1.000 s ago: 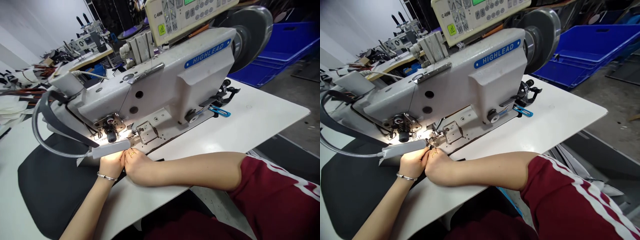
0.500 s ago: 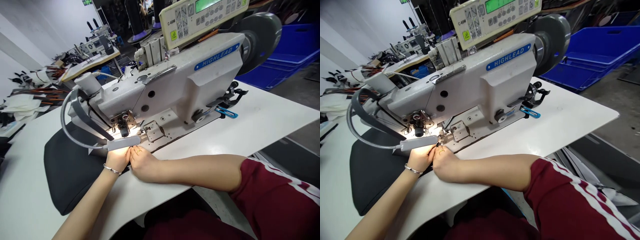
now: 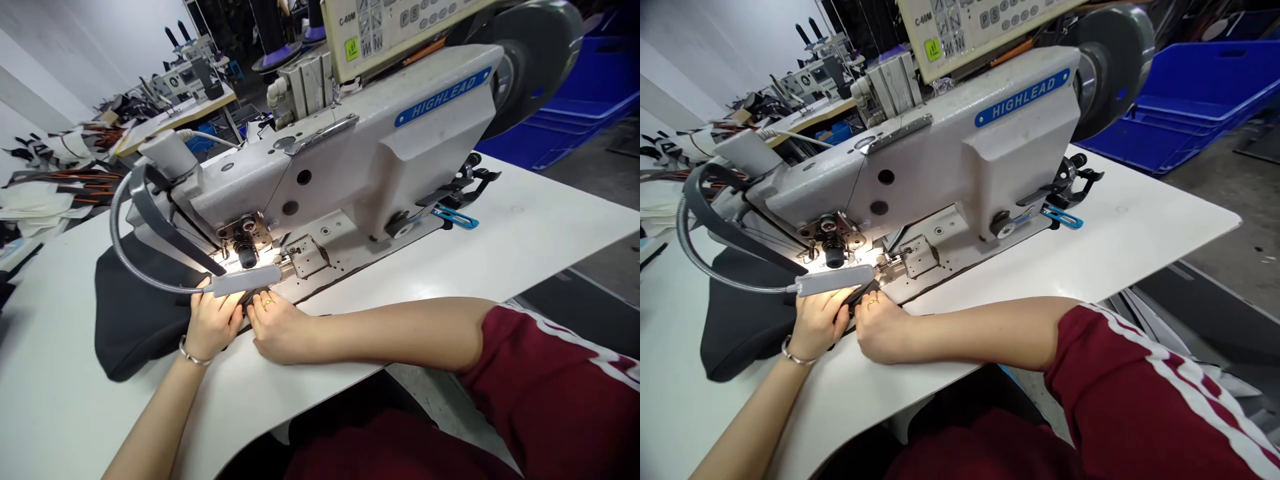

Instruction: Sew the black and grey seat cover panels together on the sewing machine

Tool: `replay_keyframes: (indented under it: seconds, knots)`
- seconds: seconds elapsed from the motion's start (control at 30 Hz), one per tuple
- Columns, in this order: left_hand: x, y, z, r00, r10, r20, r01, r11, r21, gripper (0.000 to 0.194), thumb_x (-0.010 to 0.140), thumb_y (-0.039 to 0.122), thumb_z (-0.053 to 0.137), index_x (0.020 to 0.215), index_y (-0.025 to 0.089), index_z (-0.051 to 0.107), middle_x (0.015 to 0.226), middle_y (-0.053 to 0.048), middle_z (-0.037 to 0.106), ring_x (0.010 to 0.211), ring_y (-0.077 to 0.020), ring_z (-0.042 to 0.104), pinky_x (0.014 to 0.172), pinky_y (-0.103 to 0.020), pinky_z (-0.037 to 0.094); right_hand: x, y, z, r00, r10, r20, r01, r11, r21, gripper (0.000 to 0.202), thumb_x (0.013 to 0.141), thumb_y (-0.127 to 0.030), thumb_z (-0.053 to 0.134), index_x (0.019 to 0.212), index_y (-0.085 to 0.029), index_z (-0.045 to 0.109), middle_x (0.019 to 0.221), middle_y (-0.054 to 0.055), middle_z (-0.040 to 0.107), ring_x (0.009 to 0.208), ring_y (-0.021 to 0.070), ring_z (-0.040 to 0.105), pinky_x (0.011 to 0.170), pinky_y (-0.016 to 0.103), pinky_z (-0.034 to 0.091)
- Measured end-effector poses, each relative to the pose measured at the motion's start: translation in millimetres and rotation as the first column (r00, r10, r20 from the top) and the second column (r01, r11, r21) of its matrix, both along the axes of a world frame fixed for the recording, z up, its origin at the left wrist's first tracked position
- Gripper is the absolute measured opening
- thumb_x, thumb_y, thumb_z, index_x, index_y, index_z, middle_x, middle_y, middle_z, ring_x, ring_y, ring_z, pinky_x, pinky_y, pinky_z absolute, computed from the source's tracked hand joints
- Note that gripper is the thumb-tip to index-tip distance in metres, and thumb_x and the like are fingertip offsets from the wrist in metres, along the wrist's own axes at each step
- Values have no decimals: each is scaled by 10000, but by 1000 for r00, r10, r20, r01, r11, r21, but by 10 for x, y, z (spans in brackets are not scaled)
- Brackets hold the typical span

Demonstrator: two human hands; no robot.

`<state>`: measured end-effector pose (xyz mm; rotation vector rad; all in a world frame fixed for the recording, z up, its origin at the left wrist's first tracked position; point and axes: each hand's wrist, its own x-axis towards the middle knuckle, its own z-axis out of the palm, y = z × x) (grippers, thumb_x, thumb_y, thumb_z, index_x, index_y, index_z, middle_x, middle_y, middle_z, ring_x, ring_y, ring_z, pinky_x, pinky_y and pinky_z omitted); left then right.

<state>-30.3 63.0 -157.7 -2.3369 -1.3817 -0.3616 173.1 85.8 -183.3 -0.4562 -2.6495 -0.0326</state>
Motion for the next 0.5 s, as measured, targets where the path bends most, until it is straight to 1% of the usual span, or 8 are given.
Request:
replay_keyframes:
  seconds: [0.07,0.17,0.27,0.33,0.43,0.5]
  knots:
    - [-114,101,30,999,-31,11,31,998,-55,311,893,291,462,1043,204,721,1000,-120,712,1001,-299,612,1052,-522,391,-109,-55,10,998,-20,52,20,1000,8,520,951,-231,438,1244,193,510,1188,430,534,1071,410,607,897,588,471]
    - [-135,170,81,1000,7,24,-3,989,-147,349,891,360,437,950,199,740,1018,-141,698,995,-309,606,1049,-541,411,-224,-129,13,991,-81,110,79,997,28,522,978,-215,416,1269,213,485,1209,446,512,1080,421,616,889,615,472]
    - [34,139,137,993,121,-5,-120,981,-156,356,911,405,468,996,185,735,1003,-144,708,1022,-327,603,1010,-530,436,-235,-167,19,989,-99,111,91,993,76,511,973,-203,410,1254,212,509,1205,434,525,1096,446,606,878,618,470]
    - [195,104,165,984,179,-22,-180,975,-131,306,920,367,494,1004,200,735,987,-120,730,1004,-324,622,968,-506,450,-203,-171,43,990,-88,107,78,992,98,484,953,-165,406,1237,205,533,1195,430,534,1086,456,606,860,623,467]
    - [382,93,178,982,187,0,-185,974,-130,246,903,280,511,965,226,742,958,-70,755,924,-287,664,888,-439,471,-143,-160,110,990,-66,123,59,996,61,450,924,-131,418,1201,186,575,1187,439,530,1058,453,614,840,627,468]
    - [442,115,175,982,190,17,-185,972,-146,230,889,285,525,922,230,745,910,-56,760,870,-270,678,828,-399,480,-116,-147,159,988,-34,152,33,999,9,421,911,-138,442,1159,145,630,1190,428,538,1070,456,609,847,620,468]
